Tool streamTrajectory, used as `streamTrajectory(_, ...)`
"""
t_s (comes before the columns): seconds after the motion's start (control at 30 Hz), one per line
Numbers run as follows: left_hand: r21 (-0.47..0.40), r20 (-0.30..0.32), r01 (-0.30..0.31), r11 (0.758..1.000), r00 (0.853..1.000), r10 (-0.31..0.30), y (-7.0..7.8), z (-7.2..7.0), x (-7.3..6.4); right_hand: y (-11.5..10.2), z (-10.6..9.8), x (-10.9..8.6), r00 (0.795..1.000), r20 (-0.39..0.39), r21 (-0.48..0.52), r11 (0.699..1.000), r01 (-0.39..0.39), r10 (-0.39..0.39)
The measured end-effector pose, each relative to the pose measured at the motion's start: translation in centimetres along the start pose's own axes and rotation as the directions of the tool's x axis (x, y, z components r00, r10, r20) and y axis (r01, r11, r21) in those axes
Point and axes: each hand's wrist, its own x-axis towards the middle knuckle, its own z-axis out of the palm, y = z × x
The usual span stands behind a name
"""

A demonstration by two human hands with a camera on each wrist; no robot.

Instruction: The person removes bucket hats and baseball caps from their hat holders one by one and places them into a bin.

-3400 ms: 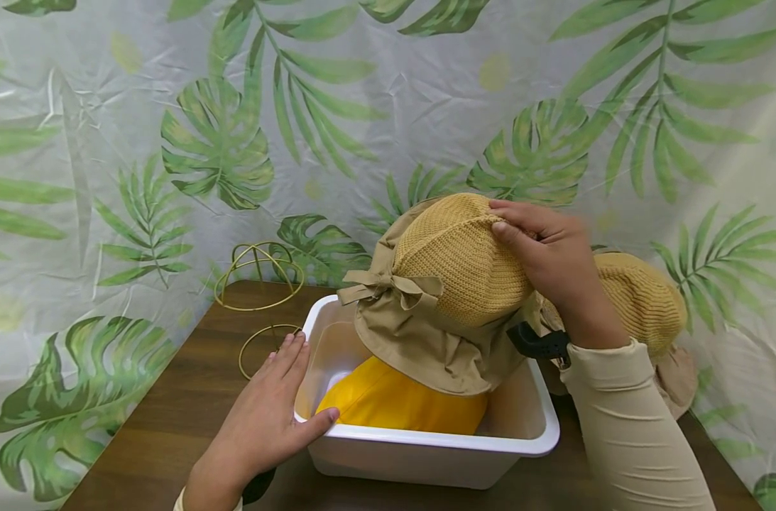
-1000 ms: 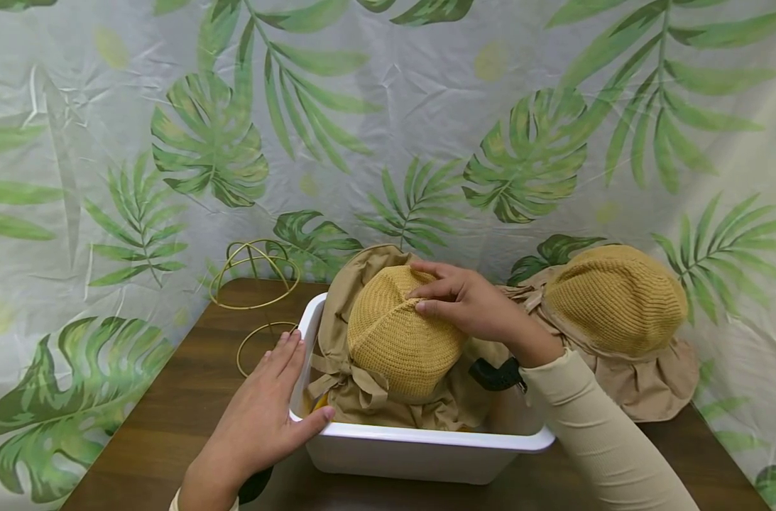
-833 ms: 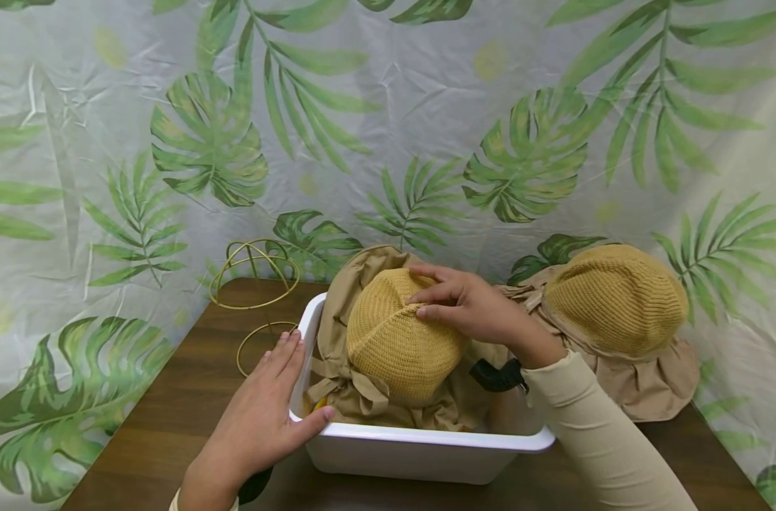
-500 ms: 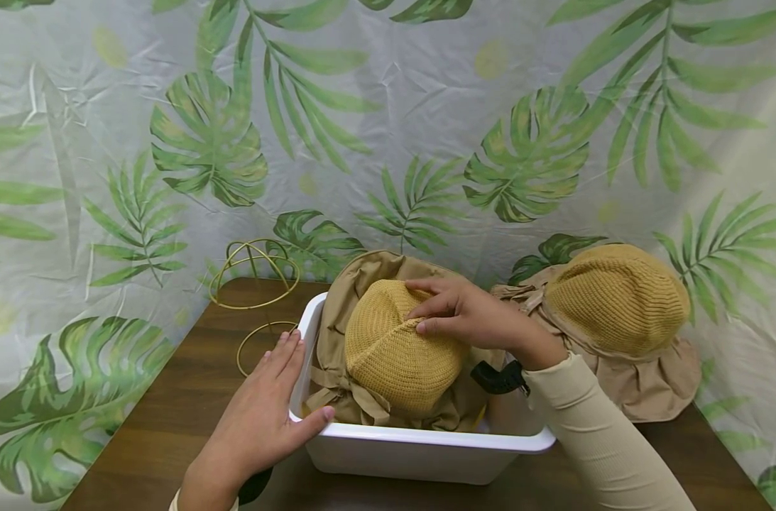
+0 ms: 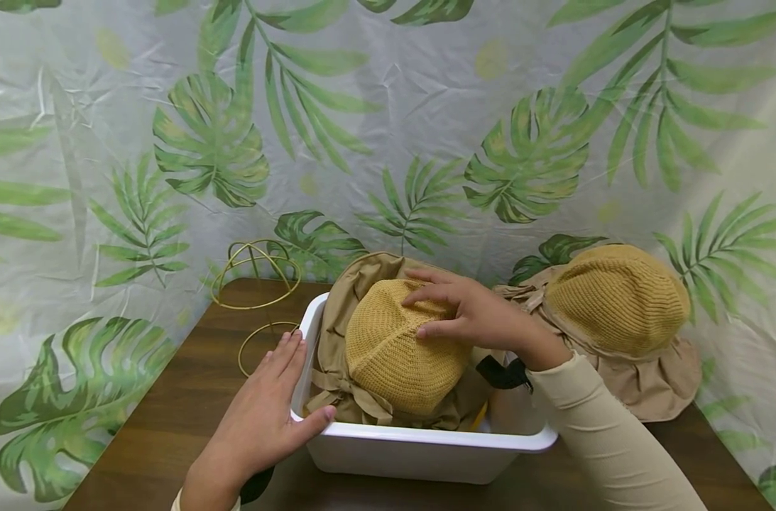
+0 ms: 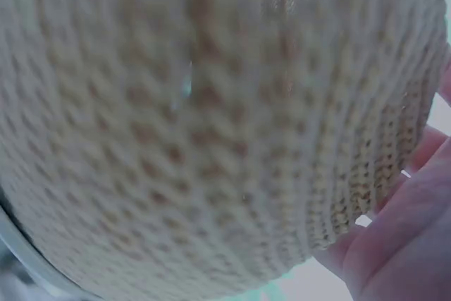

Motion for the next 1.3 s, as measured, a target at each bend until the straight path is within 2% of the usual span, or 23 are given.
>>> streamTrajectory(0.07, 0.0, -0.001, -0.001, 1.0, 1.0, 0.001, 0.0, 0.0, 0.0, -0.2, 0.0, 0.2, 1.0, -0.003, -0.045, 0.999, 0.015, -0.016)
streamTrajectory(0.23, -0.004, -0.002, 0.0, 1.0, 1.0, 0.0, 0.0, 0.0, -0.1, -0.2, -0.4, 1.1, 0.997, 0.052, -0.112, 0.992, 0.053, -0.047)
streamTrajectory(0.53, -0.003, -0.001, -0.002, 1.0, 1.0, 0.002, 0.0, 0.1, -0.1, 1.5, -0.2, 2.6, 0.978, 0.143, -0.062, 0.984, 0.165, -0.154)
streamTrajectory(0.77, -0.003, -0.007, -0.002, 1.0, 1.0, 0.002, 0.0, 0.0, 0.0, 2.0, 0.4, 2.5, 0.976, 0.169, -0.074, 0.986, 0.15, -0.136)
streamTrajectory(1.3, -0.004, -0.006, 0.003, 1.0, 1.0, -0.003, 0.0, 0.0, 0.0, 1.6, 1.8, 1.5, 0.975, 0.18, -0.061, 0.987, 0.146, -0.133)
